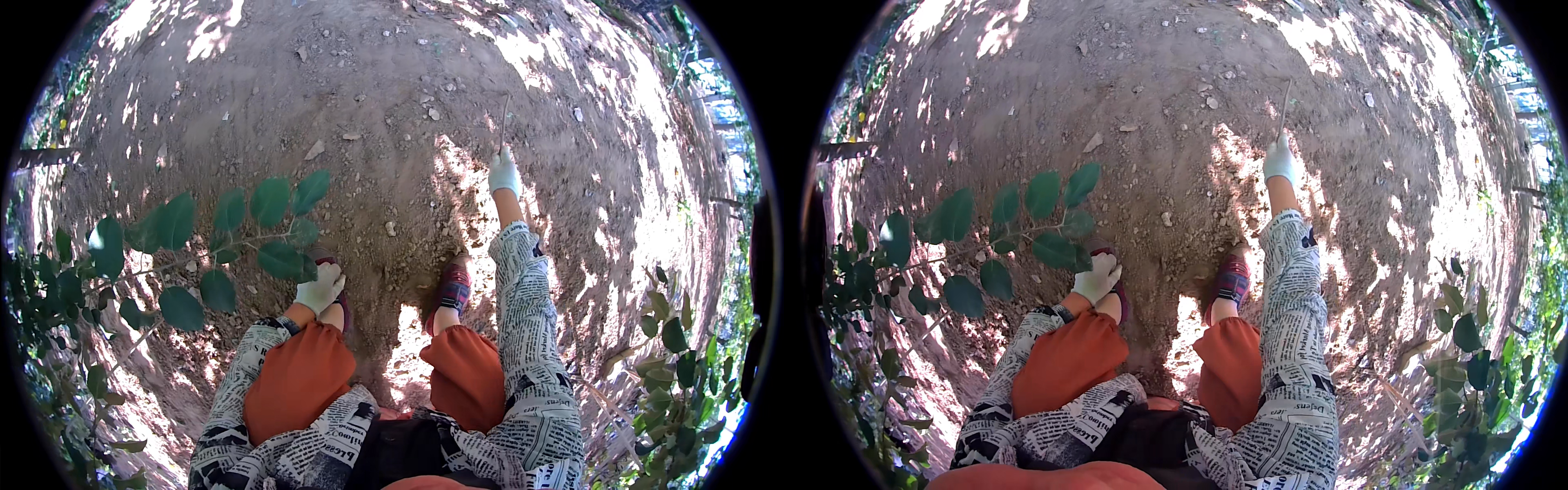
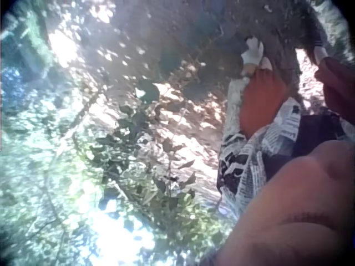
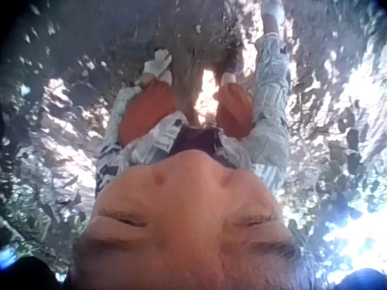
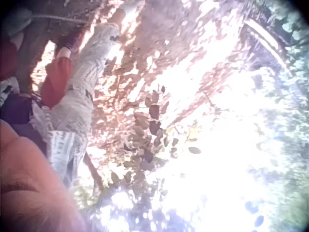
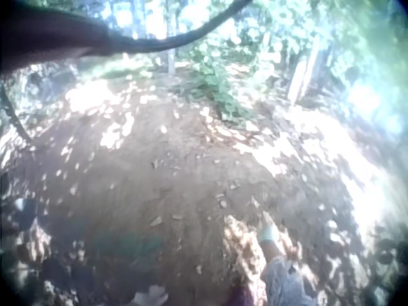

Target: The person pokes holes in the soil using a stick and places seeds into the holes by hand.

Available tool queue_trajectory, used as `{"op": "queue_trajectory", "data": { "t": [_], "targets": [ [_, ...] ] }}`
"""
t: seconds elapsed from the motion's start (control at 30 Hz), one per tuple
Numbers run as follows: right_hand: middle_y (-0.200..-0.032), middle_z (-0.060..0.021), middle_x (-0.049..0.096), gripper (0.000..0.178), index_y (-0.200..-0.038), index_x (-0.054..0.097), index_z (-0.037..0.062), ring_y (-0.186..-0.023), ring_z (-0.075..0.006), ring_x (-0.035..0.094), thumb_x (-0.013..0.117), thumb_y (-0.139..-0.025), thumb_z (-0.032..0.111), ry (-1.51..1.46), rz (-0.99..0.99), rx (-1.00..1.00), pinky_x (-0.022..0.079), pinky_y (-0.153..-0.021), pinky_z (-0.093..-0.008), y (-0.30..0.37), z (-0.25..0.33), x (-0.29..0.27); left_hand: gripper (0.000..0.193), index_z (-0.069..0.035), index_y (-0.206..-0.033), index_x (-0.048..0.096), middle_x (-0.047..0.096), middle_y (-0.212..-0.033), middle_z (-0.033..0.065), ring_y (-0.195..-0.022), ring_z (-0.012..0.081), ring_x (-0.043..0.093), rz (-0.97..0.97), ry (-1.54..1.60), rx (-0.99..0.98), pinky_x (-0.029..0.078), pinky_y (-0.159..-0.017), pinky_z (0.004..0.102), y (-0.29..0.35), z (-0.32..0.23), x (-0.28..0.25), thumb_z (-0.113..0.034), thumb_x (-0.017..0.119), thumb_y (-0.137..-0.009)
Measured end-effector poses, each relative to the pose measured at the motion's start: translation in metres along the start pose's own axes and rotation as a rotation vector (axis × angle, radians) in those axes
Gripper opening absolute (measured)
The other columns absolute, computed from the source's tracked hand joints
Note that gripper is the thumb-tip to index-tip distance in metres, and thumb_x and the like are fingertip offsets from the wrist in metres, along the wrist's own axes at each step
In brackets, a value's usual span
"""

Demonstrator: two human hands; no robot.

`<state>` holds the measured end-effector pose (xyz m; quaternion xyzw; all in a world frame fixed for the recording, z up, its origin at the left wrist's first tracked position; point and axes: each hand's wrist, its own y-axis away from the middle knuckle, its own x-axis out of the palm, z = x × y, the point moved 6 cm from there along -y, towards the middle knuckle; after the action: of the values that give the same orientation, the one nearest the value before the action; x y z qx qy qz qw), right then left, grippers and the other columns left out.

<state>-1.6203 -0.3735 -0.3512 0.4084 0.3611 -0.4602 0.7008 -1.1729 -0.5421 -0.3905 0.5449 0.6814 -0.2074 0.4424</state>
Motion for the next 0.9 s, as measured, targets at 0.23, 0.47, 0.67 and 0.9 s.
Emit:
{"op": "queue_trajectory", "data": {
  "t": [0.23,0.47,0.67,0.9],
  "targets": [
    [-0.091,-0.0307,0.065,0.052,-0.148,0.03,0.0218,-0.083,-0.0469,0.064,0.041,-0.098,0.03,0.081,0.219,-0.149,0.05,-0.075,-0.0534,0.104,-0.024,0.042,0.024,-0.005,-0.077,0.056,0.058,-0.077,0.0147,-0.072,0.0364,0.058,-0.014,-0.019,-0.011,0.045,-0.064,0.0484,0.006,0.011,0.006,-0.026,0.062,-0.086],
    [-0.08,-0.0261,0.065,0.056,-0.149,0.025,0.0314,-0.075,-0.0449,0.064,0.044,-0.097,0.035,0.169,0.41,-0.101,0.049,-0.069,-0.0524,0.234,-0.07,0.012,0.025,-0.005,-0.076,0.054,0.058,-0.076,0.0147,-0.072,0.0352,0.058,-0.007,-0.031,0.018,0.045,-0.064,0.0475,0.006,0.015,0.012,-0.026,0.061,-0.088],
    [-0.078,-0.0242,0.065,0.05,-0.145,0.037,0.0319,-0.072,-0.0427,0.064,0.046,-0.096,0.036,0.058,0.351,-0.138,0.049,-0.069,-0.0512,0.244,-0.083,0.0,0.028,-0.004,-0.074,0.052,0.056,-0.073,0.0147,-0.071,0.035,0.058,0.012,-0.06,0.027,0.045,-0.064,0.0476,0.007,0.011,0.004,-0.026,0.06,-0.089],
    [-0.113,-0.0257,0.063,0.047,-0.141,0.045,0.0173,-0.1,-0.0391,0.063,0.047,-0.096,0.03,-0.246,0.067,-0.07,0.049,-0.088,-0.0435,0.135,-0.037,0.005,0.027,-0.004,-0.074,0.052,0.057,-0.074,0.015,-0.07,0.0352,0.058,-0.019,-0.051,0.048,0.045,-0.064,0.0478,0.004,0.005,0.003,-0.026,0.06,-0.089]
  ]
}}
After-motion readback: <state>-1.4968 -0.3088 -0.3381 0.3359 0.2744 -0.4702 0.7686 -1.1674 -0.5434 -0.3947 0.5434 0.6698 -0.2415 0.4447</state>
